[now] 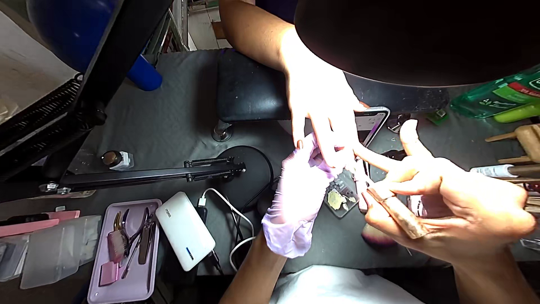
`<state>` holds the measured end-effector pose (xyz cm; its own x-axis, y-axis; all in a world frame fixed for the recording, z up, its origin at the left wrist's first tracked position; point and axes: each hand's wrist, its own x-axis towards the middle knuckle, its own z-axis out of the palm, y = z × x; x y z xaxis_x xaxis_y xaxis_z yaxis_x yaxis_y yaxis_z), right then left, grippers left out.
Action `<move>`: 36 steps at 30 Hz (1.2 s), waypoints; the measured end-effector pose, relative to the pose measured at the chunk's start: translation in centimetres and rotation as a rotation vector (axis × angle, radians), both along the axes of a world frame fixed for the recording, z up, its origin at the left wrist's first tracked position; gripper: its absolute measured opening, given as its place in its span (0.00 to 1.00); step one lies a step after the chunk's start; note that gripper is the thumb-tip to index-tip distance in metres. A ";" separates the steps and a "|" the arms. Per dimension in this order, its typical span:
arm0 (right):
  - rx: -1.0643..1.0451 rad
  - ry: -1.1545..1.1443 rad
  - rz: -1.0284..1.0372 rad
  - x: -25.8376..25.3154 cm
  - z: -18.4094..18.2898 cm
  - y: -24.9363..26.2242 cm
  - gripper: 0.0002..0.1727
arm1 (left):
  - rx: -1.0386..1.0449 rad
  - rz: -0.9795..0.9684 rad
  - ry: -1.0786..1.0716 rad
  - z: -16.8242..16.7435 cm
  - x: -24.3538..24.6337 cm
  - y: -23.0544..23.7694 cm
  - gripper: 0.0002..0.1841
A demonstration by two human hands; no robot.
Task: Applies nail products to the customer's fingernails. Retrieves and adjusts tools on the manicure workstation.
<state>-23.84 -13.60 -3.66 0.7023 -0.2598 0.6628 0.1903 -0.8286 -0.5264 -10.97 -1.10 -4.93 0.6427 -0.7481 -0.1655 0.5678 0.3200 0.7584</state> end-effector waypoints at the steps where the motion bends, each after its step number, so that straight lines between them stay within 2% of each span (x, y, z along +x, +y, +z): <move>1: 0.002 0.002 0.000 0.0 0.0 0.0 0.11 | 0.006 0.006 0.009 0.0 0.0 0.0 0.19; 36: 0.068 -0.002 0.012 0.0 -0.4 -0.5 0.10 | 0.028 0.016 -0.005 0.3 0.0 0.1 0.18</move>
